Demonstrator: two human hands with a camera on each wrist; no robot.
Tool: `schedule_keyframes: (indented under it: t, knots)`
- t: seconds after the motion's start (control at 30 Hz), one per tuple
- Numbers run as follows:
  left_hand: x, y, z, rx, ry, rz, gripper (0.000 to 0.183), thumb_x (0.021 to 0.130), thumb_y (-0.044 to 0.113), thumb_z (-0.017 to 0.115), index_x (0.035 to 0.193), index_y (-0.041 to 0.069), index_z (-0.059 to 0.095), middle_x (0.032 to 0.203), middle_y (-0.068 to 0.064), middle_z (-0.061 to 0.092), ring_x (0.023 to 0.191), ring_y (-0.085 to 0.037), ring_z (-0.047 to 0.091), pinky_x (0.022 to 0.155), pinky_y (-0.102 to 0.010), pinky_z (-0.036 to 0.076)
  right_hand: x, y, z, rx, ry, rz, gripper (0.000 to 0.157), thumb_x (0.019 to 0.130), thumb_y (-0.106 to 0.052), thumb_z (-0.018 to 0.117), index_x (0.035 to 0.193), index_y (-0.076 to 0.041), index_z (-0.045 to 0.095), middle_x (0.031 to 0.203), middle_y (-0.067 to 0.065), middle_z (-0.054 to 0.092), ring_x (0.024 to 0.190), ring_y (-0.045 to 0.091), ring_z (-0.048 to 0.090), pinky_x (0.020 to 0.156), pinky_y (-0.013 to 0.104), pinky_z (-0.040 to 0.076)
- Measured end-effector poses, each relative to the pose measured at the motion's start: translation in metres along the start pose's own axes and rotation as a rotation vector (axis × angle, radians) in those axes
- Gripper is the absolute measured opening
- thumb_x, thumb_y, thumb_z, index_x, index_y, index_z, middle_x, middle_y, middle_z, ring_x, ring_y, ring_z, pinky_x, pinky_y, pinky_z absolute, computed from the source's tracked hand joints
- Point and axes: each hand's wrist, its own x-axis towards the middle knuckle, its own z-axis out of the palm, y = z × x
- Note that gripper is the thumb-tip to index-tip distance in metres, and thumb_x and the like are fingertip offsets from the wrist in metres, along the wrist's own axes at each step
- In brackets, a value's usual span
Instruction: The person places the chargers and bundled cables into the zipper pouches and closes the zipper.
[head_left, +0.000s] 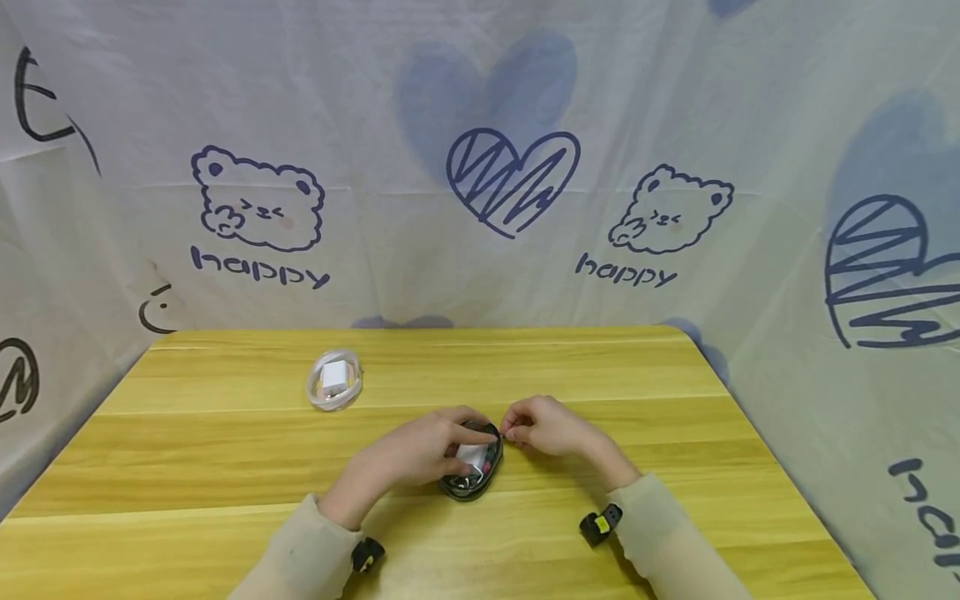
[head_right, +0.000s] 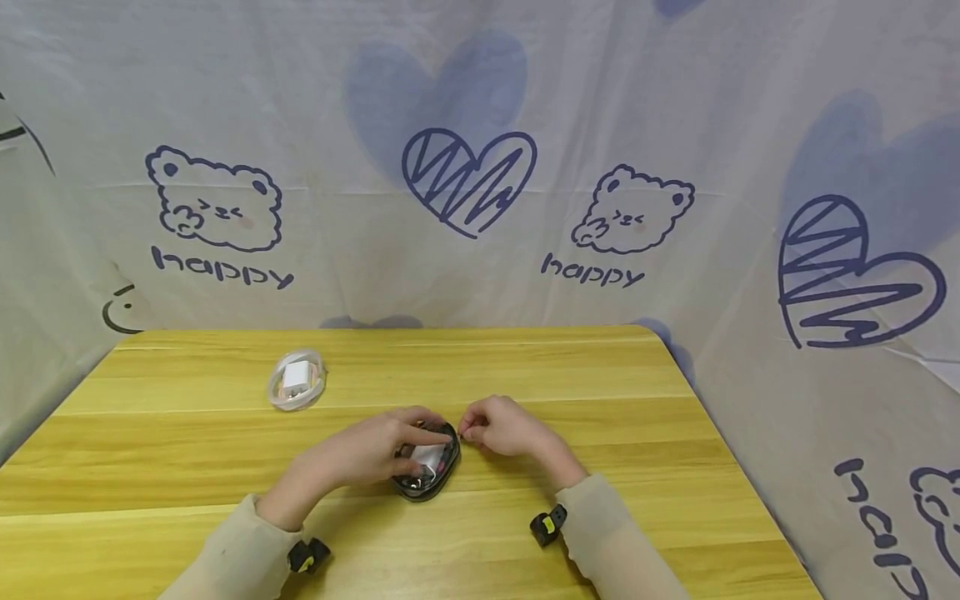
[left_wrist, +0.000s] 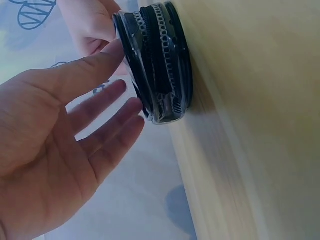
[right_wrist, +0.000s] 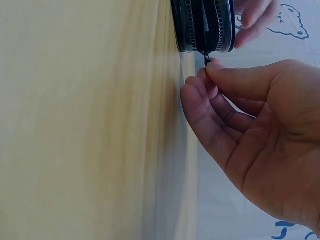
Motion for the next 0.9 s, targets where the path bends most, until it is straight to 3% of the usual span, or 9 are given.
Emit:
schedule_keyframes:
  t: [0.1,0.23,0.63,0.9]
  knots:
    - [-0.0002,-0.0005,0.0004,0.026,-0.006,0.028,0.043,0.094,0.011,0.078,0.136,0.009,0.07,0.151,-0.015,0.055,0.117,-0.026,0.064,0.097,-0.036,0.057,0.0005,0.0001,0.0004,0.004,-0.003,0.006,0.011,0.101,0.001,0.062,0.096,-0.002,0.072,0.081,0.006,0.068,0.073,0.016,0.062,0.062,0.022,0.05]
    - [-0.0007,-0.0012,0.0014,0.027,-0.02,0.007,0.041,0.096,0.013,0.076,0.136,0.01,0.07,0.152,-0.011,0.056,0.137,-0.033,0.054,0.109,-0.046,0.051,0.0005,0.0002,0.0,0.015,-0.01,0.015,0.011,0.101,0.0,0.062,0.098,-0.001,0.073,0.085,0.007,0.07,0.074,0.017,0.064,0.063,0.023,0.053]
    - [-0.0004,0.0029,0.0051,0.034,-0.021,-0.066,0.042,0.097,0.017,0.075,0.138,0.014,0.069,0.153,-0.008,0.055,0.134,-0.035,0.056,0.112,-0.051,0.048,-0.0009,0.0011,-0.0011,0.008,-0.04,0.024,0.009,0.1,-0.001,0.065,0.096,-0.003,0.073,0.086,0.004,0.07,0.075,0.014,0.065,0.065,0.024,0.056]
    - [-0.0005,0.0069,0.0048,0.055,-0.012,-0.083,0.043,0.095,0.015,0.077,0.137,0.013,0.069,0.152,-0.009,0.056,0.13,-0.035,0.058,0.109,-0.051,0.05,-0.0031,0.0018,-0.005,-0.003,-0.117,0.0,0.012,0.1,-0.001,0.065,0.094,-0.007,0.073,0.08,0.002,0.068,0.071,0.013,0.061,0.062,0.024,0.054]
